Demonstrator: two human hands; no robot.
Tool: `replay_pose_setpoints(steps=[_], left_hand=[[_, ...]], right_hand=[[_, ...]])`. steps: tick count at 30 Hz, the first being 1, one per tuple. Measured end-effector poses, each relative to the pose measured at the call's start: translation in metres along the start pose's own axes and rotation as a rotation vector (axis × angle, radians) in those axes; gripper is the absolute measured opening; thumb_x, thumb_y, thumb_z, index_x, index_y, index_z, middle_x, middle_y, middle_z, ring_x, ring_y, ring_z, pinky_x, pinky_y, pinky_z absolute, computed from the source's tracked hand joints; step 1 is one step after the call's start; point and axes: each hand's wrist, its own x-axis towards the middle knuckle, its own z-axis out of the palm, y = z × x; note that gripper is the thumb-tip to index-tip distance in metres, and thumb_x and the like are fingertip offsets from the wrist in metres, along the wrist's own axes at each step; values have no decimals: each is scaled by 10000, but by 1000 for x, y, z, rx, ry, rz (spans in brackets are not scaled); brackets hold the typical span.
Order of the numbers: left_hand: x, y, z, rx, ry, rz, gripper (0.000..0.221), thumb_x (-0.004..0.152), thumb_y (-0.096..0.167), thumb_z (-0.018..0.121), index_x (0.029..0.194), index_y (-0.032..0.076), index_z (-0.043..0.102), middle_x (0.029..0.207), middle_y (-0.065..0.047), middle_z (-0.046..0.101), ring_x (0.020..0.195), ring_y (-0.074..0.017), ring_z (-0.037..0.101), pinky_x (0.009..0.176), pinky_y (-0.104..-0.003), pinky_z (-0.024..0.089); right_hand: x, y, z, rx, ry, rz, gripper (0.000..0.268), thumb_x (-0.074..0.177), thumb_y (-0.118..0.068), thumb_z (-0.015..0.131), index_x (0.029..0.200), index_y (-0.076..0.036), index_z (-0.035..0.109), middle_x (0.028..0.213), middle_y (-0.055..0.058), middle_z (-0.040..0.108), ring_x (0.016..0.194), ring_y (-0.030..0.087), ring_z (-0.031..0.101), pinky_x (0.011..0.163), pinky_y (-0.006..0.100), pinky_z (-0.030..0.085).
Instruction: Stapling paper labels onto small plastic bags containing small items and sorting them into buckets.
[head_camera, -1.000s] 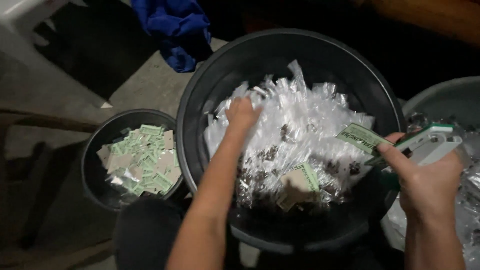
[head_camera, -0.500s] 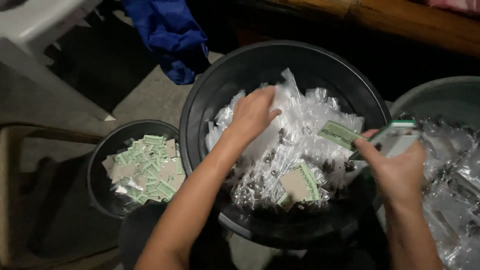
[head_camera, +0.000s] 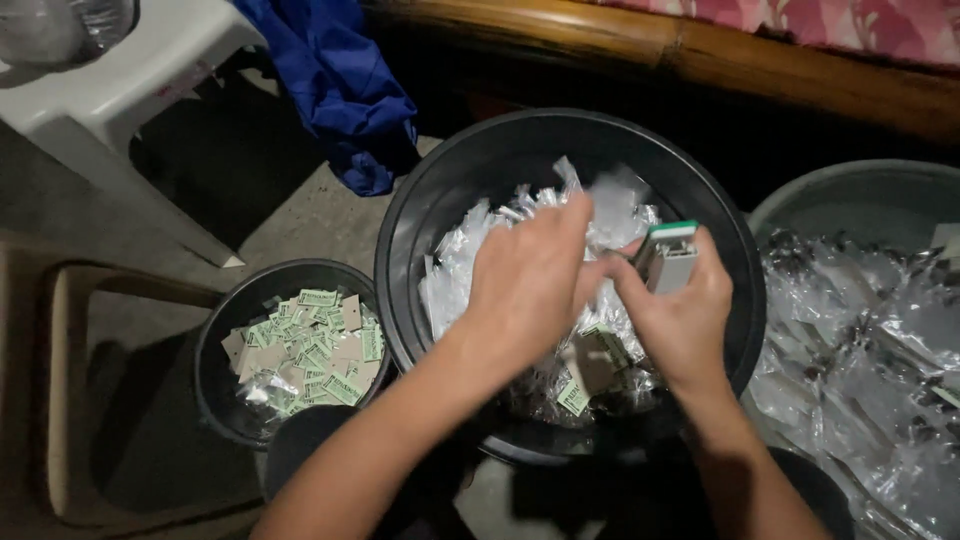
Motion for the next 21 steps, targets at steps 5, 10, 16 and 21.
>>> replay_pose_setpoints(steps=[5, 10, 16, 21], left_hand=[[-16, -6, -20, -213, 239, 2, 588, 736, 312, 876, 1175, 71, 567, 1030, -135, 604, 1004, -395, 599, 821, -502, 443], [-9, -15, 3, -545, 294, 67, 477, 743, 147, 882, 1170, 177, 671, 1073, -16, 734, 1073, -302, 704, 1008, -453, 474], [-11, -5, -7, -652, 157, 230, 153, 913, 39, 761, 1028, 66, 662, 974, -66, 688, 893, -209, 677, 813, -301, 533], [-25, -10, -12, -552, 81, 425, 270, 979, 5, 688, 1227, 106, 655, 1239, -164, 638, 811, -206, 675, 727, -295, 563]], right_hand=[[9, -23, -19, 58, -59, -16, 288, 817, 24, 899, 975, -46, 669, 873, 111, 740, 727, 162, 681, 726, 293, 541], [13, -31, -34, 138, -188, -83, 301, 791, 66, 875, 969, 44, 634, 903, 208, 721, 784, 254, 707, 764, 375, 573], [8, -48, -42, 171, -230, 94, 277, 862, -17, 791, 1026, -51, 570, 991, 90, 704, 973, 185, 695, 975, 316, 573], [4, -27, -44, 436, -250, 270, 250, 846, -39, 760, 940, -78, 532, 908, 111, 653, 828, 171, 606, 727, 288, 501]])
